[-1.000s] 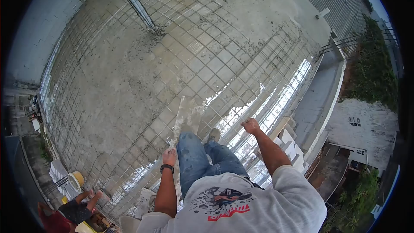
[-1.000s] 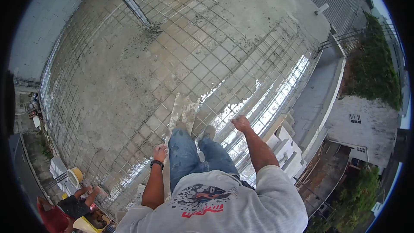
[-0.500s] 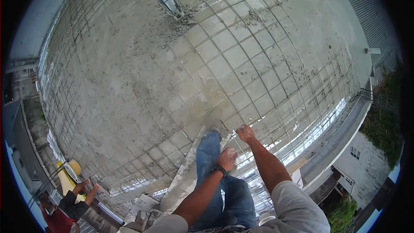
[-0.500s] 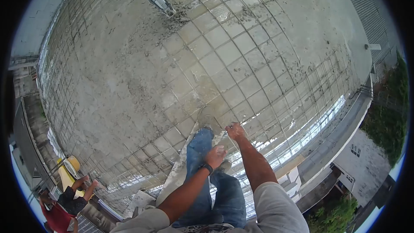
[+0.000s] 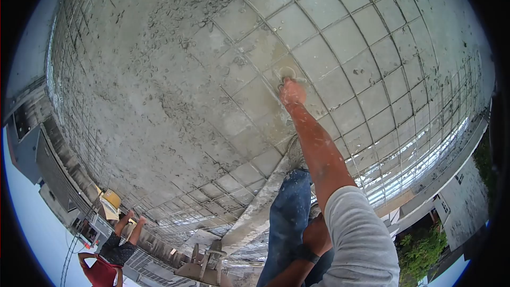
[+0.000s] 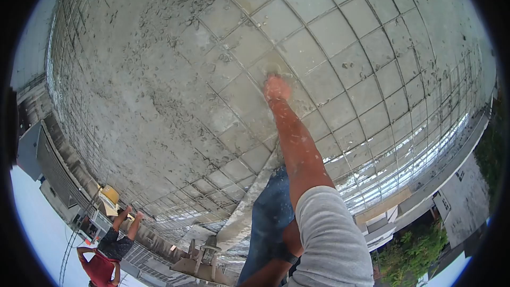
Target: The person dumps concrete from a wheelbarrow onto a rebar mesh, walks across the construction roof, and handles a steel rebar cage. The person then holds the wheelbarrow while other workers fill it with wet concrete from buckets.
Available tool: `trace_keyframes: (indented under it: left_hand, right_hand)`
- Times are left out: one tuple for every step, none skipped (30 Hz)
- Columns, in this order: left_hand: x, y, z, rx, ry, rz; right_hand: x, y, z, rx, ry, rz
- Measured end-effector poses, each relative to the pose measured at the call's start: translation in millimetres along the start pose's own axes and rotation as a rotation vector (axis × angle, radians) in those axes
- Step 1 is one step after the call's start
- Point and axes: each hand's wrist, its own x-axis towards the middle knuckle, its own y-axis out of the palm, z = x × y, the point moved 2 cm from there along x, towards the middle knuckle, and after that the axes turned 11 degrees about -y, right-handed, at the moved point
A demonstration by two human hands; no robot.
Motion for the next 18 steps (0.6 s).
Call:
trace_keyframes:
  left_hand:
    - [2.6, 4.4, 5.2, 0.031, -0.079, 0.080]
    - [3.4, 13.8, 14.1, 0.055, -0.160, 0.164]
    - [2.4, 22.4, 20.5, 0.079, -0.236, 0.245]
    - [3.6, 23.2, 21.6, 0.022, -0.236, 0.192]
    - [3.6, 22.5, 23.2, -0.034, -0.229, 0.144]
    - [3.3, 19.5, 20.2, -0.090, -0.215, 0.100]
    - [2.8, 13.5, 16.7, -0.049, -0.335, 0.168]
    - [-0.1, 14.3, 21.5, -0.023, -0.328, 0.172]
    - [-3.3, 17.3, 25.9, -0.015, -0.352, 0.156]
    - [-6.4, 22.0, 30.3, -0.001, -0.369, 0.144]
    - [-9.9, 27.1, 37.6, -0.016, -0.342, 0.157]
    - [-13.0, 31.5, 45.0, -0.028, -0.318, 0.164]
    - [-17.6, 34.9, 48.6, -0.063, -0.314, 0.169]
    - [-21.6, 38.3, 53.1, -0.102, -0.316, 0.165]
    - [-23.1, 47.0, 67.4, -0.100, -0.282, 0.146]
    - [-25.7, 57.9, 86.9, -0.101, -0.255, 0.122]
    - [-31.0, 61.5, 95.3, -0.102, -0.232, 0.095]
    - [-38.4, 59.8, 89.6, -0.022, -0.178, 0.083]
  right_hand:
    - [-1.6, 3.2, -4.9, -0.030, -0.035, -0.027]
    - [-8.7, 5.4, -10.9, 0.138, 0.000, -0.034]
    - [-20.7, -0.6, -12.7, 0.304, 0.033, -0.044]
    - [-32.7, -20.0, -9.2, 0.467, 0.064, -0.066]
    - [-50.5, -43.4, -11.0, 0.637, 0.145, 0.018]
    - [-75.4, -80.0, -6.4, 0.803, 0.227, 0.092]
    - [-98.0, -88.7, -16.6, 0.655, 0.091, -0.056]
    - [-122.2, -98.4, -30.2, 0.496, -0.034, -0.205]
    - [-145.5, -128.0, -37.5, 0.435, -0.030, -0.131]
    - [-170.2, -161.4, -46.7, 0.377, -0.014, -0.064]
    - [-196.1, -182.9, -65.2, 0.340, 0.034, -0.014]
    - [-220.3, -195.1, -85.5, 0.313, 0.081, 0.037]
    - [-245.3, -208.1, -99.7, 0.296, 0.120, 0.093]
    - [-273.1, -228.8, -109.8, 0.270, 0.157, 0.059]
    - [-304.2, -249.7, -122.2, 0.244, 0.188, 0.032]
    - [-338.8, -265.7, -135.6, 0.221, 0.216, 0.013]
    - [-372.4, -275.7, -151.3, 0.294, 0.249, -0.007]
    - [-405.1, -279.8, -171.9, 0.369, 0.278, -0.028]
